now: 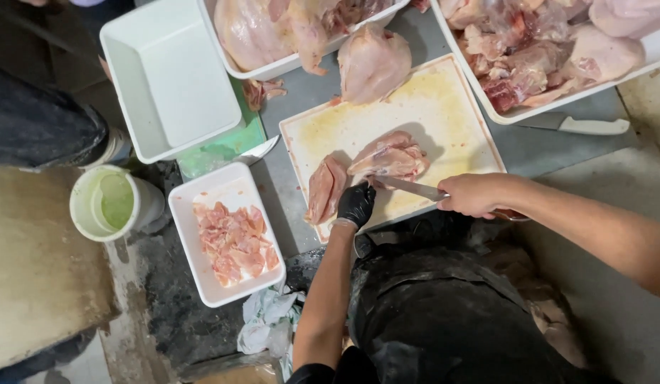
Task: Deboning and cutting raw chicken carcasses into smaller portions on a cutting board in a food processing facility.
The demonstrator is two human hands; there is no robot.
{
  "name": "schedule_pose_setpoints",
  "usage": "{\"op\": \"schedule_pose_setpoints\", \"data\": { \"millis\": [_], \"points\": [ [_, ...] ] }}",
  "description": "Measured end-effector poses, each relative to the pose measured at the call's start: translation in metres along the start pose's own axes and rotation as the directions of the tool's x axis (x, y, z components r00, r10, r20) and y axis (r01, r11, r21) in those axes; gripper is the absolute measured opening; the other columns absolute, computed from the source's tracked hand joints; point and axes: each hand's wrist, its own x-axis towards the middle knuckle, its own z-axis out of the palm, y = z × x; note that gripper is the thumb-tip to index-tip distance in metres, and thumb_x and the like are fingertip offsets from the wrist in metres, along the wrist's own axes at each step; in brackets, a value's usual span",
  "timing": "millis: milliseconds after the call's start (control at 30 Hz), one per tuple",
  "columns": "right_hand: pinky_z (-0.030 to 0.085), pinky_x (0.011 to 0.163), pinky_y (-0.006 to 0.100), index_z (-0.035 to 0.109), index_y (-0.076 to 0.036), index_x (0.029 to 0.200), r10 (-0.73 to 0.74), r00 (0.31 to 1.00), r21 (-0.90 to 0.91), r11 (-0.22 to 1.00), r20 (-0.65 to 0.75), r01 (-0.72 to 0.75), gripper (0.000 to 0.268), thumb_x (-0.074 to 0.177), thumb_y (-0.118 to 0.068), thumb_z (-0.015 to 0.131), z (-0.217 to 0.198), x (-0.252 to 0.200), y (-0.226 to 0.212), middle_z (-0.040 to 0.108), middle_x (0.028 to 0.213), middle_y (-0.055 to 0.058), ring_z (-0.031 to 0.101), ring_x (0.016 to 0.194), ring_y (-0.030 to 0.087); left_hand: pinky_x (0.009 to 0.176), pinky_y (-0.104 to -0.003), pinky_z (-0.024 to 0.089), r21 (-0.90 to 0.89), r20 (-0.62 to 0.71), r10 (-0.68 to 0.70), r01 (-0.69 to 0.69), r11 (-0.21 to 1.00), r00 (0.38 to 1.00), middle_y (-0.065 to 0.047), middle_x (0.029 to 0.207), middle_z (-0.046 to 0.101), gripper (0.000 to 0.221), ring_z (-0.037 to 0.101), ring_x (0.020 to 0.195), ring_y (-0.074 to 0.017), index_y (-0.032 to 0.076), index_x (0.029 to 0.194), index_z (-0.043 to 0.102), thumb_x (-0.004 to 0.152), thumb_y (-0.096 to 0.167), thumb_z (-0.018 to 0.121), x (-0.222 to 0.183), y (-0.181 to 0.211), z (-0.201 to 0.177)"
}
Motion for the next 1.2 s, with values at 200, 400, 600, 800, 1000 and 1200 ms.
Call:
{"op": "schedule_pose_setpoints", "data": {
  "millis": [200, 400, 600, 800, 1000, 1200],
  "points": [
    [0.055, 0.044, 0.035, 0.075, 0.001, 0.094, 0.013, 0.989, -0.456, 0.888, 0.150, 0.057, 0.040, 0.100, -0.029, 0.048, 0.004, 0.124, 0.032, 0.069, 0.058, 0.019, 0.064, 0.044, 0.025, 0.093, -0.048, 0.059, -0.101, 0.035, 0.016, -0.012, 0.995, 0.999, -0.023, 0.100, 0.077, 0.045, 0.073, 0.105, -0.0399, 0.003, 0.117, 0.076, 0.103, 0.035, 0.049, -0.019, 0.012, -0.024],
    [0.055, 0.056, 0.043, 0.079, -0.002, 0.063, -0.033, 0.962, -0.705, 0.674, 0.270, 0.221, 0.040, 0.092, -0.019, 0.057, 0.027, 0.139, 0.000, 0.063, 0.051, 0.020, 0.061, 0.048, 0.033, 0.090, -0.050, 0.060, -0.221, -0.027, -0.005, -0.002, 0.975, 1.000, -0.023, 0.098, 0.077, 0.040, 0.073, 0.103, -0.0424, 0.002, 0.114, 0.077, 0.100, 0.030, 0.053, -0.035, 0.034, -0.039],
    [0.049, 0.029, 0.030, 0.069, 0.004, 0.111, -0.103, 0.987, 0.224, 0.972, 0.120, 0.074, 0.036, 0.099, -0.029, 0.063, 0.013, -0.002, 0.005, 0.058, 0.057, 0.012, 0.053, 0.033, 0.018, 0.088, -0.052, 0.060, -0.242, -0.023, -0.122, 0.113, 0.964, 0.992, -0.024, 0.095, 0.076, 0.039, 0.073, 0.102, -0.0423, 0.001, 0.112, 0.076, 0.101, 0.030, 0.053, -0.055, 0.013, -0.019],
    [0.040, 0.063, 0.030, 0.049, -0.030, 0.154, 0.054, 0.998, -0.080, 0.995, -0.023, -0.055, 0.056, 0.100, -0.039, 0.064, 0.025, -0.041, 0.040, 0.078, 0.105, -0.001, 0.060, 0.066, 0.016, 0.095, -0.052, 0.054, -0.185, 0.097, -0.122, 0.138, 0.973, 0.988, -0.023, 0.119, 0.075, 0.051, 0.069, 0.109, -0.0475, 0.010, 0.131, 0.071, 0.106, 0.043, 0.040, -0.064, 0.009, -0.029],
    [0.048, 0.074, 0.036, 0.046, -0.033, 0.147, -0.156, 0.978, -0.317, 0.943, -0.138, 0.106, 0.050, 0.101, -0.033, 0.064, 0.055, -0.017, 0.070, 0.075, 0.108, 0.004, 0.072, 0.089, 0.024, 0.085, -0.054, 0.054, -0.184, 0.123, -0.145, 0.166, 0.969, 0.982, -0.025, 0.102, 0.076, 0.054, 0.070, 0.098, -0.0498, 0.006, 0.106, 0.075, 0.108, 0.045, 0.038, -0.066, 0.021, -0.046],
    [0.042, 0.067, 0.031, 0.026, -0.029, 0.164, -0.062, 0.991, -0.408, 0.913, -0.122, 0.007, 0.071, 0.104, 0.007, 0.032, 0.053, -0.029, 0.032, 0.063, 0.081, 0.007, 0.067, 0.132, 0.009, 0.085, -0.051, 0.056, -0.159, 0.034, -0.088, 0.093, 0.983, 0.996, -0.025, 0.104, 0.077, 0.043, 0.071, 0.099, -0.0483, 0.007, 0.112, 0.077, 0.104, 0.040, 0.049, -0.068, 0.022, -0.040]
  ]
}}
